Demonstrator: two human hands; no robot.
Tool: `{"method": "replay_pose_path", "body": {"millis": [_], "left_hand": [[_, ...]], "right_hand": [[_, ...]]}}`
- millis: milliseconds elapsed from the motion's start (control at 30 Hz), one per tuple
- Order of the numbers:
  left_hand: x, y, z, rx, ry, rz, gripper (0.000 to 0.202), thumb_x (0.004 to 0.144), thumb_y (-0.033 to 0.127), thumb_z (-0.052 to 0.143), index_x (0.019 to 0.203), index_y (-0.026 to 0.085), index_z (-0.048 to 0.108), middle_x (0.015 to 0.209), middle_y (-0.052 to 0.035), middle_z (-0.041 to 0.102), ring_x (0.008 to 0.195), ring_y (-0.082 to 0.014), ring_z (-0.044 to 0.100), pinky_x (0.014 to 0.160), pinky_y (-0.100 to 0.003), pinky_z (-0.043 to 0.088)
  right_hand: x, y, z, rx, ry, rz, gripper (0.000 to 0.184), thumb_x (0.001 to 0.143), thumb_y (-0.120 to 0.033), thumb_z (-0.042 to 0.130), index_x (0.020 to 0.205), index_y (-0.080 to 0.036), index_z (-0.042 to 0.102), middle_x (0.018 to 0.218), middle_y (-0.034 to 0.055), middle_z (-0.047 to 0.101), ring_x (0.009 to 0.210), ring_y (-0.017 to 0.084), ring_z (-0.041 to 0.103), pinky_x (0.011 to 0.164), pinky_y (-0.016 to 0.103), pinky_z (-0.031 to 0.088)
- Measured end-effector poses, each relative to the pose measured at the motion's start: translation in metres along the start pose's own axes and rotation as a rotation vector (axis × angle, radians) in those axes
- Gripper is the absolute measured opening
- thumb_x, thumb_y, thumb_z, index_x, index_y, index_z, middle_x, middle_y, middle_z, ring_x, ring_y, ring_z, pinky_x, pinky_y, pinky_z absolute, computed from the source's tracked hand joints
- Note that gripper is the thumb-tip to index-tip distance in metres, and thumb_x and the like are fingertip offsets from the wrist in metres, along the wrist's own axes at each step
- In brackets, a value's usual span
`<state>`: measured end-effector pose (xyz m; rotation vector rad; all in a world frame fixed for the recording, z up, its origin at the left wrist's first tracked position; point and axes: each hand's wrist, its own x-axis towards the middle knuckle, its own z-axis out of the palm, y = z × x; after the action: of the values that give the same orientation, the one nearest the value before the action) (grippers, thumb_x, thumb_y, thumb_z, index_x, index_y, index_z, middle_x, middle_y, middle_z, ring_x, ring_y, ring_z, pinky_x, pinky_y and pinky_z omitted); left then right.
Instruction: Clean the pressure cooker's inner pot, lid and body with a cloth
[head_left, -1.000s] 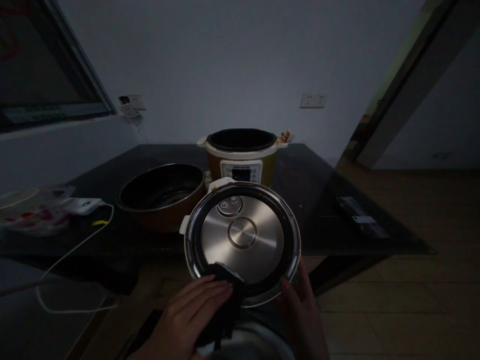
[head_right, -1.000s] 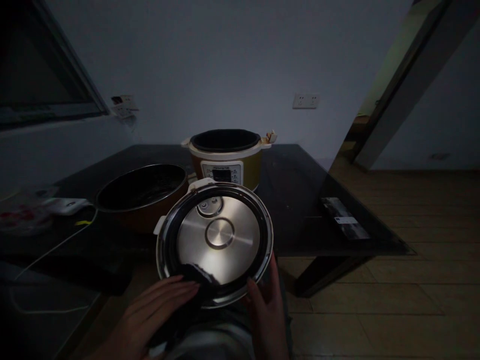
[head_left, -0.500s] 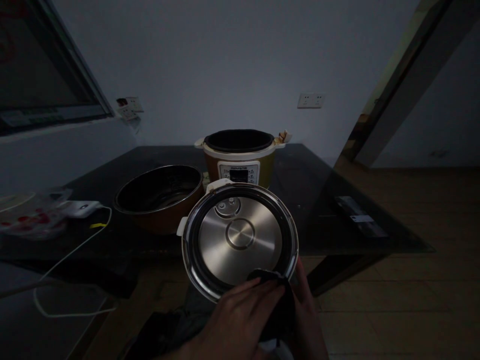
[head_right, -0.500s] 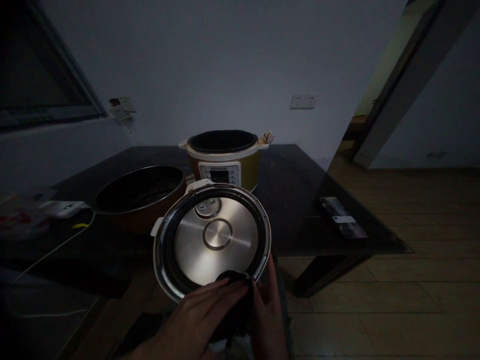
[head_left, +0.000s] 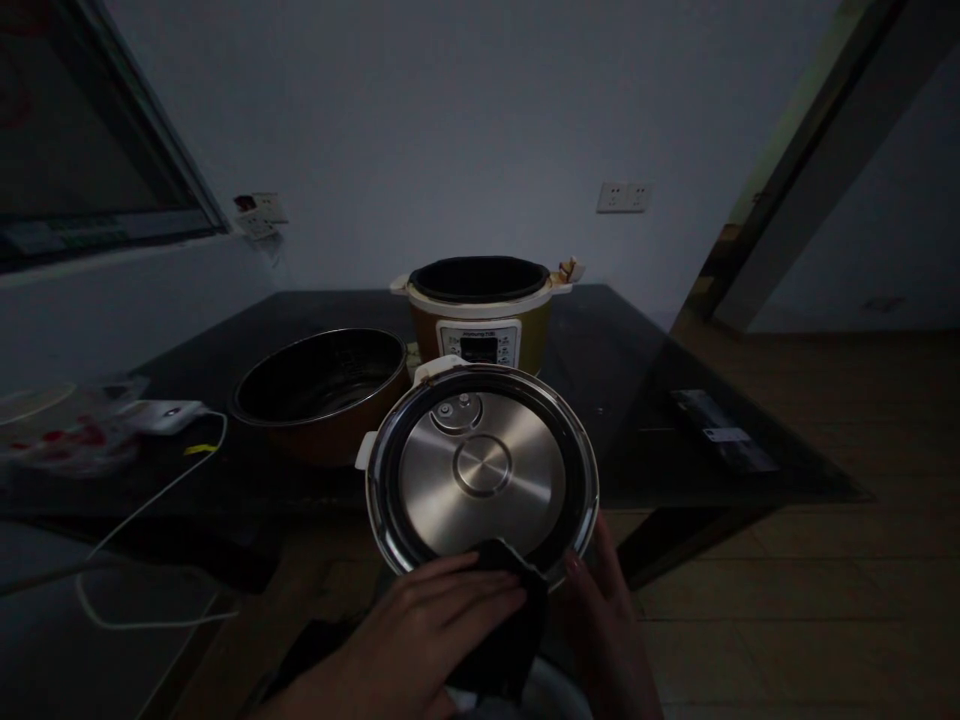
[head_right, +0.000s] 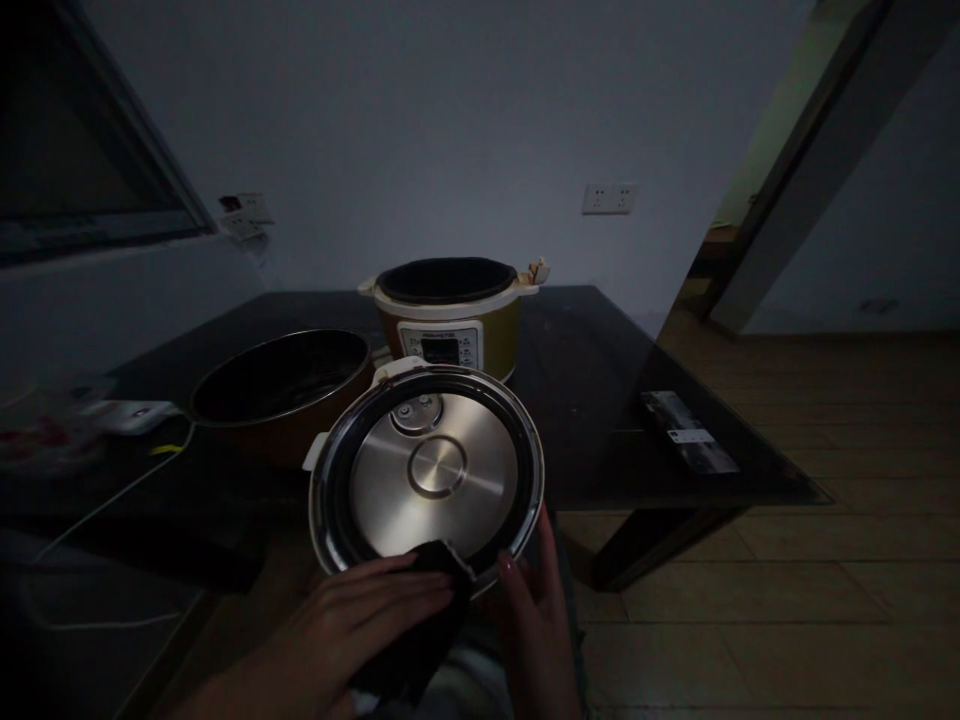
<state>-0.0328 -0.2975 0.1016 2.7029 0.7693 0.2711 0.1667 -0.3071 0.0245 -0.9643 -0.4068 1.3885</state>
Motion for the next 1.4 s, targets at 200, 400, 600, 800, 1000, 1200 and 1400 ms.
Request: {"method": "replay_pose_path", "body": {"millis": [200, 400, 600, 800, 1000, 1200, 1400], "left_hand": [[-0.035, -0.035, -0.008, 0.188, 0.102, 0.061, 0.055, 0.084, 0.018, 0.052, 0.139, 0.02, 0.044, 0.135, -0.008, 0.061, 0.124, -0.0194, 0.058, 0.111, -0.04, 0.039], [-0.052, -0.072, -0.015, 0.257, 0.243, -0.109, 0.048, 0.088, 0.025, 0.053, 0.136, 0.024, 0.049, 0.132, -0.0081, 0.064, 0.121, -0.0218, 0.06, 0.113, -0.048, 0.035], [-0.043, -0.075, -0.022, 0.205, 0.442, -0.235, 0.048, 0.088, 0.035, 0.053, 0.135, 0.026, 0.049, 0.126, -0.0074, 0.067, 0.115, -0.0254, 0.063, 0.104, -0.044, 0.046], [-0.017, -0.038, -0.01, -0.016, 0.443, -0.318, 0.05, 0.078, 0.017, 0.051, 0.127, 0.022, 0.054, 0.121, -0.0088, 0.068, 0.11, -0.0242, 0.065, 0.093, -0.039, 0.053], [0.015, -0.005, -0.002, -0.169, 0.317, -0.328, 0.063, 0.061, 0.005, 0.046, 0.121, 0.021, 0.055, 0.117, -0.0061, 0.07, 0.109, -0.022, 0.065, 0.092, -0.038, 0.051], [0.029, 0.006, 0.006, -0.199, 0.232, -0.323, 0.064, 0.059, 0.001, 0.046, 0.119, 0.023, 0.055, 0.117, -0.0029, 0.07, 0.108, -0.0211, 0.065, 0.092, -0.037, 0.05], [0.036, 0.007, 0.009, -0.147, 0.257, -0.369, 0.063, 0.063, 0.0, 0.046, 0.12, 0.024, 0.054, 0.116, -0.0034, 0.07, 0.106, -0.0231, 0.065, 0.091, -0.04, 0.051]], "right_hand": [[-0.004, -0.004, 0.004, -0.007, 0.006, 0.02, 0.089, 0.072, -0.04, 0.079, 0.148, -0.038, 0.032, 0.141, 0.0055, 0.055, 0.114, 0.026, 0.063, 0.082, 0.035, 0.057], [-0.002, -0.003, 0.003, -0.038, 0.001, 0.006, 0.088, 0.073, -0.043, 0.077, 0.149, -0.039, 0.032, 0.145, 0.0043, 0.052, 0.12, 0.029, 0.06, 0.087, 0.039, 0.056], [-0.003, -0.004, 0.003, -0.088, -0.004, -0.015, 0.085, 0.076, -0.045, 0.075, 0.149, -0.039, 0.032, 0.149, 0.0044, 0.047, 0.123, 0.03, 0.057, 0.086, 0.04, 0.056], [-0.004, -0.006, 0.005, -0.056, -0.014, -0.001, 0.083, 0.076, -0.043, 0.075, 0.147, -0.041, 0.033, 0.15, 0.0019, 0.045, 0.127, 0.029, 0.054, 0.09, 0.039, 0.054], [-0.004, -0.006, 0.005, -0.056, -0.011, -0.005, 0.085, 0.076, -0.043, 0.075, 0.148, -0.04, 0.031, 0.146, 0.0034, 0.051, 0.123, 0.028, 0.057, 0.089, 0.039, 0.055], [-0.006, -0.007, 0.005, -0.093, -0.012, -0.027, 0.08, 0.076, -0.043, 0.074, 0.146, -0.04, 0.036, 0.151, 0.0017, 0.044, 0.126, 0.027, 0.054, 0.079, 0.031, 0.057], [-0.006, -0.009, 0.005, -0.103, -0.028, -0.066, 0.088, 0.079, -0.045, 0.072, 0.149, -0.049, 0.019, 0.153, 0.0, 0.041, 0.131, 0.027, 0.051, 0.09, 0.043, 0.054]]}}
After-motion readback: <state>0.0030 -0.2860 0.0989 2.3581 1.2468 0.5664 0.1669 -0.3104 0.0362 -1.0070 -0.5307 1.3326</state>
